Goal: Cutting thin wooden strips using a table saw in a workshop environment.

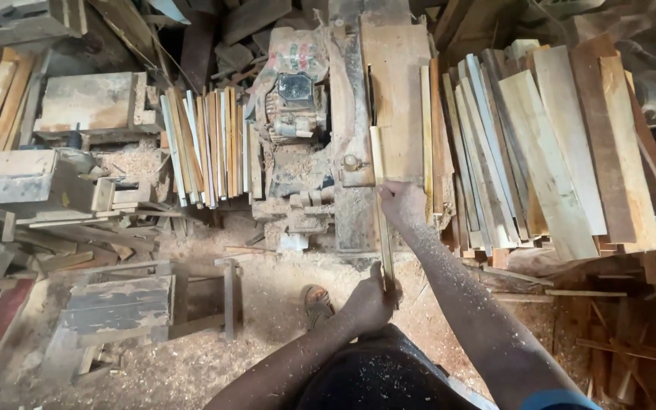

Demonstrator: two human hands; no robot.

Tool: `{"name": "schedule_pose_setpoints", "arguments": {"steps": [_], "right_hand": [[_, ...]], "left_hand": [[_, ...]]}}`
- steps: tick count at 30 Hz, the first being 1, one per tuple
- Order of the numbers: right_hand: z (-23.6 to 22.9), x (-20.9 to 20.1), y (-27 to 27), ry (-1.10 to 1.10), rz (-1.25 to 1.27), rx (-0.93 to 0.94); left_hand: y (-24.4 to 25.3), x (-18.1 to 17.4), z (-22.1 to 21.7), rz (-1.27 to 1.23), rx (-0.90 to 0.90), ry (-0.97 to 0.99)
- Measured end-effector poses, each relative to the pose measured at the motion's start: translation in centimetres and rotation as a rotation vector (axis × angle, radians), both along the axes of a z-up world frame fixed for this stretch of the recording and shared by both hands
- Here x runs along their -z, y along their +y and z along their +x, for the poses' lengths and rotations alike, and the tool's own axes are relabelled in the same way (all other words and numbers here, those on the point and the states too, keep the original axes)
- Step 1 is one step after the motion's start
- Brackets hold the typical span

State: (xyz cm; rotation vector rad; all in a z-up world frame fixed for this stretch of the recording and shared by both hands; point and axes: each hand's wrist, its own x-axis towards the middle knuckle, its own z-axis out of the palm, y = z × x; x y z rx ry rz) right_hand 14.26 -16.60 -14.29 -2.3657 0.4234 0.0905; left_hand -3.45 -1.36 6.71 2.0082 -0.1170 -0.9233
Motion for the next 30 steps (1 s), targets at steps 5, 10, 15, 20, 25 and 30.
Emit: {"name": "schedule_pose_setpoints", "arguments": {"steps": [5,10,15,20,25,30], "right_hand": [[1.2,-3.5,0.7,0.030,-0.002,0.006],[4.2,4.5,-0.7,0.062,0.001,0.025],[6.8,4.5,-0.7,0.033,0.005,0.027],[6.2,-4.6,1.3,-0.039,-0.011,0.011],[1.9,-5.5,-0.8,0.065,-0.193,-0.137],[-1.8,-9.2,0.6,0.131,-0.100,-0.014]], "left_hand": [[0.5,-4.7,1.4,0.042,0.160,0.002],[-0.1,-3.6,2.2,0.171,0.285,-0.038],[-0.3,-2.7,3.8,0.218,0.299,-0.069],[-0.1,-3.9,5.8,0.152,0.238,-0.099],[-0.1,-3.0,7.7,0.174,0.248,-0.170],[-1.0,0.9,8.6,0.302,0.314,-0.403]]}}
